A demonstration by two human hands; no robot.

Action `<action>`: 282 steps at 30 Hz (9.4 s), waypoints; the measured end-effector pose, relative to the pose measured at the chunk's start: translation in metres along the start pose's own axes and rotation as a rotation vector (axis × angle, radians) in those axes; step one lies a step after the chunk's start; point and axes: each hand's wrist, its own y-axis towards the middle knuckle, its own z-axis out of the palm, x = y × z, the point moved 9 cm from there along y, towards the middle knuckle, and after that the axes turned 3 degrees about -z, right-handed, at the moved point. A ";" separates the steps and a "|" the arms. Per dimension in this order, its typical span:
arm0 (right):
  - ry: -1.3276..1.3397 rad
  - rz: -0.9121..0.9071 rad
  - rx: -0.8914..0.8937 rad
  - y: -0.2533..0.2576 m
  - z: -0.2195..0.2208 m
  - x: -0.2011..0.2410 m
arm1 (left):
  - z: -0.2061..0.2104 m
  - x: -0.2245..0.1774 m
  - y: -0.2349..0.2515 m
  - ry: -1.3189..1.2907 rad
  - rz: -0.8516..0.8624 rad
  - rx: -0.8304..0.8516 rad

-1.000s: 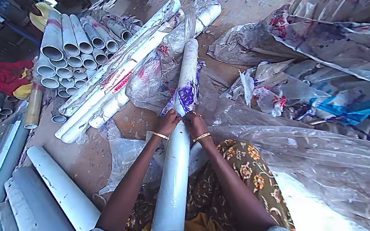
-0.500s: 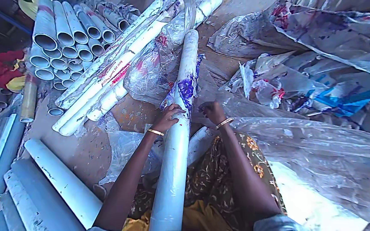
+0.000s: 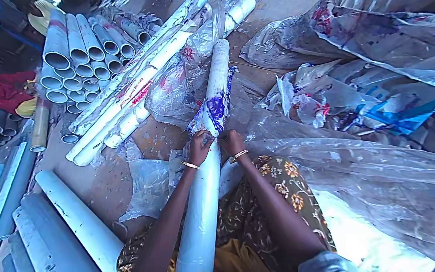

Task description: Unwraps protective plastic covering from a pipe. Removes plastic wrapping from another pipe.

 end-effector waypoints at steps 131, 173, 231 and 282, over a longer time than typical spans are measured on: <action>0.402 -0.223 -0.111 -0.007 -0.023 -0.004 | -0.016 -0.040 0.002 0.546 0.147 0.513; 0.584 -0.021 -0.376 -0.010 -0.008 -0.020 | -0.047 0.052 -0.036 -0.355 -0.652 -0.536; 0.561 0.064 -0.298 -0.107 0.068 0.001 | -0.037 0.047 -0.055 0.306 -0.788 0.172; 0.765 0.232 -0.297 -0.100 0.099 -0.048 | -0.094 0.082 0.079 -0.287 -0.205 -0.088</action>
